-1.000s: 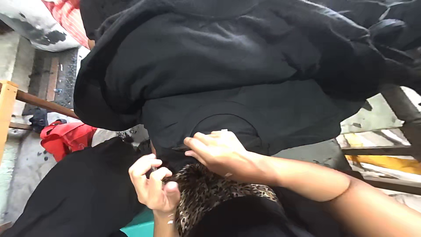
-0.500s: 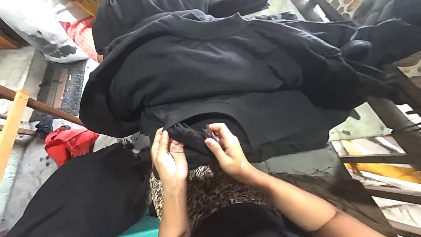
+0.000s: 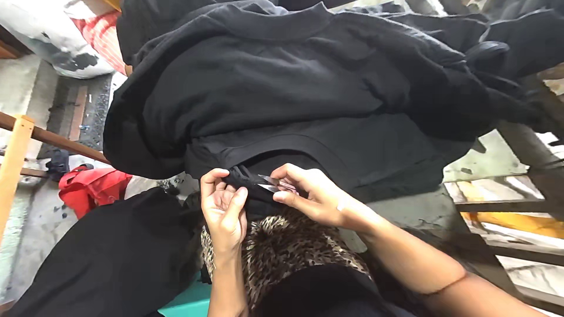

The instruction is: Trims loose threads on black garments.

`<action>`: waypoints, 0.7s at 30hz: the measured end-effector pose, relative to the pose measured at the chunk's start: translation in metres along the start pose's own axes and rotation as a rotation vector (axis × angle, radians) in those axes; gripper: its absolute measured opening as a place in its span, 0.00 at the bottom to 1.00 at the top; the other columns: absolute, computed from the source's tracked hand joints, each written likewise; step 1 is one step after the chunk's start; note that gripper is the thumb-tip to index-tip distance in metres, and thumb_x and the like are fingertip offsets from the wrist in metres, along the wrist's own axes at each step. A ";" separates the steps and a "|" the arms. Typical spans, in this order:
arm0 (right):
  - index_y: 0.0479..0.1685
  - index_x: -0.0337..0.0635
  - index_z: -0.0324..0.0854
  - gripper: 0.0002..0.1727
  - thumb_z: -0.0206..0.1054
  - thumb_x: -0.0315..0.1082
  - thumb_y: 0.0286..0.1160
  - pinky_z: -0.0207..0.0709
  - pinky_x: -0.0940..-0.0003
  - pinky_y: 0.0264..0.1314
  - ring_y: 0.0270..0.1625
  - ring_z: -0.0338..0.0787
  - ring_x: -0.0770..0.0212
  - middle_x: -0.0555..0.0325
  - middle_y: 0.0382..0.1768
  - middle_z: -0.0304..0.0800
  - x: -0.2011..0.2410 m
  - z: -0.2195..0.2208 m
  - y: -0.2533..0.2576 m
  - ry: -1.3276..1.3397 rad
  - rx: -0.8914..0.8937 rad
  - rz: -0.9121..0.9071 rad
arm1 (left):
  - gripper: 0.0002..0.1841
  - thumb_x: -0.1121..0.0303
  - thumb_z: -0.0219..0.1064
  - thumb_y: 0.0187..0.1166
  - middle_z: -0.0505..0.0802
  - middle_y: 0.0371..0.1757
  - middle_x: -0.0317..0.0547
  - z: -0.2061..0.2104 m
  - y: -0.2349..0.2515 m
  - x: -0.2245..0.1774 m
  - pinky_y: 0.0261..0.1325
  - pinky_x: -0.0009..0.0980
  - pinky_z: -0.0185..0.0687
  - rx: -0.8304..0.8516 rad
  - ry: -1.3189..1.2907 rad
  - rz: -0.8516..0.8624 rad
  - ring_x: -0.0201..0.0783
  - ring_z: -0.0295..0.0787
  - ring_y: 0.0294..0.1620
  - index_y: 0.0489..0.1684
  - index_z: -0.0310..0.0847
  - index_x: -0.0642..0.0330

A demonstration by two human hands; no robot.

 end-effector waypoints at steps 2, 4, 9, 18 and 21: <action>0.51 0.34 0.78 0.14 0.62 0.38 0.85 0.61 0.93 0.29 0.24 0.67 0.87 0.72 0.23 0.71 0.000 0.000 0.002 0.027 0.019 0.015 | 0.23 0.85 0.66 0.70 0.95 0.44 0.32 -0.001 0.000 0.003 0.54 0.28 0.90 -0.015 -0.010 -0.001 0.27 0.94 0.46 0.55 0.81 0.42; 0.53 0.32 0.76 0.15 0.64 0.38 0.84 0.61 0.92 0.29 0.24 0.66 0.87 0.72 0.23 0.69 0.001 0.002 0.005 0.050 0.024 0.030 | 0.23 0.86 0.65 0.69 0.95 0.41 0.32 -0.001 0.000 0.005 0.52 0.28 0.91 -0.037 -0.015 -0.003 0.27 0.94 0.43 0.53 0.80 0.42; 0.50 0.32 0.73 0.14 0.65 0.37 0.83 0.59 0.92 0.28 0.23 0.65 0.87 0.72 0.21 0.68 0.005 0.010 0.011 0.084 0.040 0.031 | 0.23 0.86 0.68 0.68 0.96 0.40 0.33 -0.001 0.001 0.008 0.51 0.28 0.92 -0.043 -0.041 0.005 0.28 0.95 0.42 0.52 0.80 0.43; 0.49 0.34 0.74 0.11 0.64 0.35 0.84 0.61 0.91 0.27 0.22 0.67 0.86 0.71 0.21 0.69 0.005 0.010 0.019 0.106 0.091 0.061 | 0.22 0.85 0.69 0.68 0.95 0.38 0.32 -0.004 0.001 0.008 0.51 0.26 0.91 -0.008 0.013 0.029 0.26 0.94 0.40 0.52 0.81 0.42; 0.48 0.35 0.73 0.11 0.65 0.35 0.84 0.61 0.91 0.26 0.21 0.67 0.86 0.72 0.20 0.68 0.003 0.010 0.020 0.153 0.100 0.068 | 0.21 0.84 0.70 0.70 0.95 0.44 0.33 -0.005 0.001 0.009 0.53 0.27 0.91 0.006 0.001 0.024 0.27 0.94 0.44 0.52 0.81 0.43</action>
Point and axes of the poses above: each hand's wrist, its own y-axis towards the middle knuckle, its own z-axis out of the palm, x = y × z, the point moved 4 cm from there along y, towards the middle knuckle
